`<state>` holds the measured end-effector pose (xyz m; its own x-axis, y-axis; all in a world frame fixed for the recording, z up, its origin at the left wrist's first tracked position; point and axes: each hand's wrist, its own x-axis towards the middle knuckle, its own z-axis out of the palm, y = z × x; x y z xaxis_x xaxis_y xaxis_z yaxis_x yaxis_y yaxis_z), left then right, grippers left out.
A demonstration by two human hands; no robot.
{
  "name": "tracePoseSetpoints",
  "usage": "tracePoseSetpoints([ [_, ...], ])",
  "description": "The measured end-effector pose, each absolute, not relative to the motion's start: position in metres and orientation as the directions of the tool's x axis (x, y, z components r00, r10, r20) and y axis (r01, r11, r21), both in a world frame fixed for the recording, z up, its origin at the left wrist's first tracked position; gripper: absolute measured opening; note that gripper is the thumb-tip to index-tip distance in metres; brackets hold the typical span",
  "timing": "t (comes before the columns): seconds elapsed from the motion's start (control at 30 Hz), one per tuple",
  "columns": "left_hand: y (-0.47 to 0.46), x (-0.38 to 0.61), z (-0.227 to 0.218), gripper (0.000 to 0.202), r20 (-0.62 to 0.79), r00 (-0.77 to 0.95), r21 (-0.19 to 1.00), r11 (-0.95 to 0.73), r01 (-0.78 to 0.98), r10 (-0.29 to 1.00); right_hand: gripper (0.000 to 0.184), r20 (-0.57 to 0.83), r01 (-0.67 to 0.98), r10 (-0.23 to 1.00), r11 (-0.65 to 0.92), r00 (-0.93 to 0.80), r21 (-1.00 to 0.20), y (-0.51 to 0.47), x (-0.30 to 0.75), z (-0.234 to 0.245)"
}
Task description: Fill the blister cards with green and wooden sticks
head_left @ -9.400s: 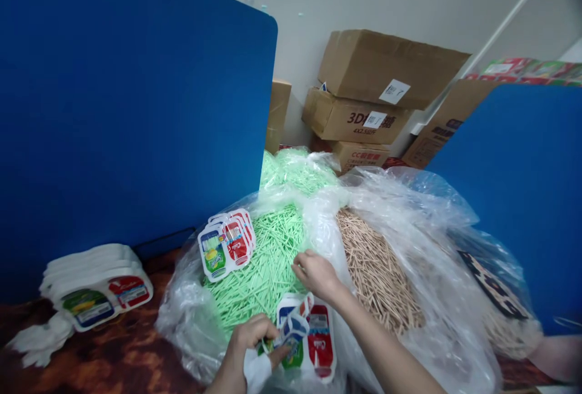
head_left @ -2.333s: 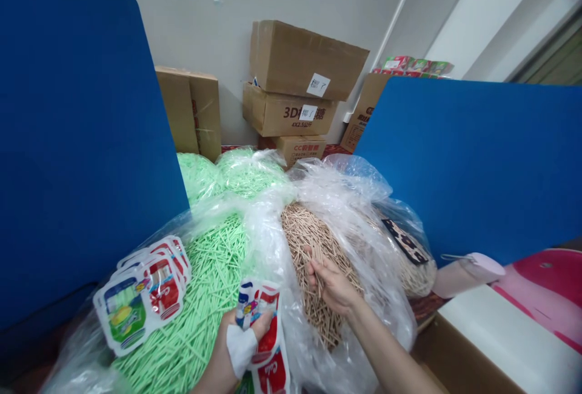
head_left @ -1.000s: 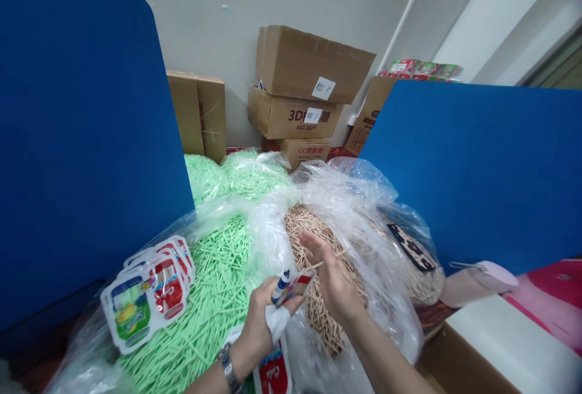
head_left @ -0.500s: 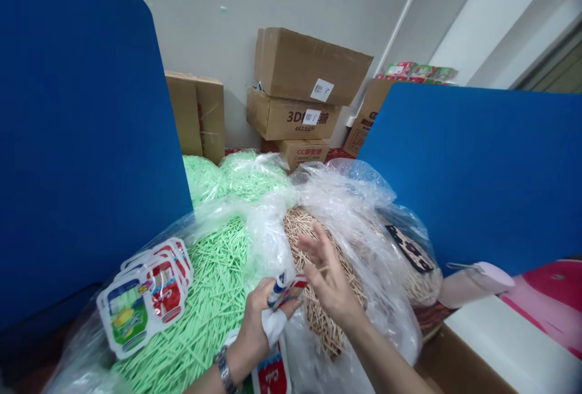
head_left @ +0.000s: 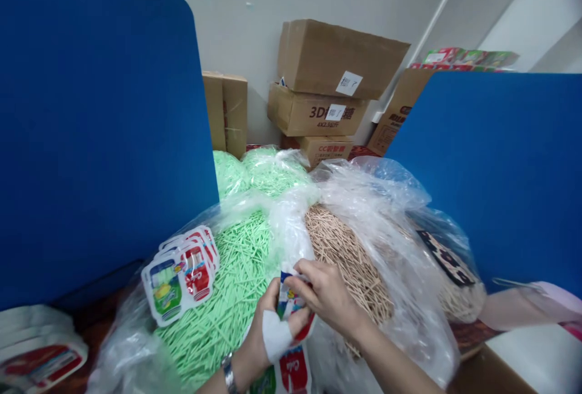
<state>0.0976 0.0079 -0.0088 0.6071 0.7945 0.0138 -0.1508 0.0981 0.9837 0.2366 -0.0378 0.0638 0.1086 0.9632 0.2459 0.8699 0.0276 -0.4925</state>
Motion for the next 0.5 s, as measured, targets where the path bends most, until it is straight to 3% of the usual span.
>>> tracePoseSetpoints([
  [0.1,0.016,0.076,-0.015,0.019,-0.002,0.64,0.952,0.198,-0.234,0.769,0.023,0.226,0.821,0.97,0.056,0.09,-0.568,-0.033,0.231,0.063],
  [0.23,0.027,0.056,-0.013,0.028,-0.054,0.57,0.972,0.173,-0.157,0.82,0.019,0.178,0.779,0.984,0.103,0.012,-0.619,-0.027,0.224,0.061],
  [0.3,0.029,0.05,-0.01,0.029,-0.045,0.562,0.985,0.129,-0.112,0.826,0.027,0.163,0.805,0.987,0.102,-0.007,-0.584,-0.023,0.219,0.056],
  [0.4,0.03,0.043,-0.005,0.016,-0.021,0.681,1.0,0.023,0.005,0.732,0.035,0.179,0.865,0.981,0.158,-0.08,-0.477,-0.018,0.208,0.05],
  [0.5,0.033,0.035,-0.002,0.026,0.019,0.727,0.993,-0.1,0.068,0.686,0.031,0.171,0.882,0.967,0.243,-0.188,-0.403,-0.017,0.2,0.055],
])
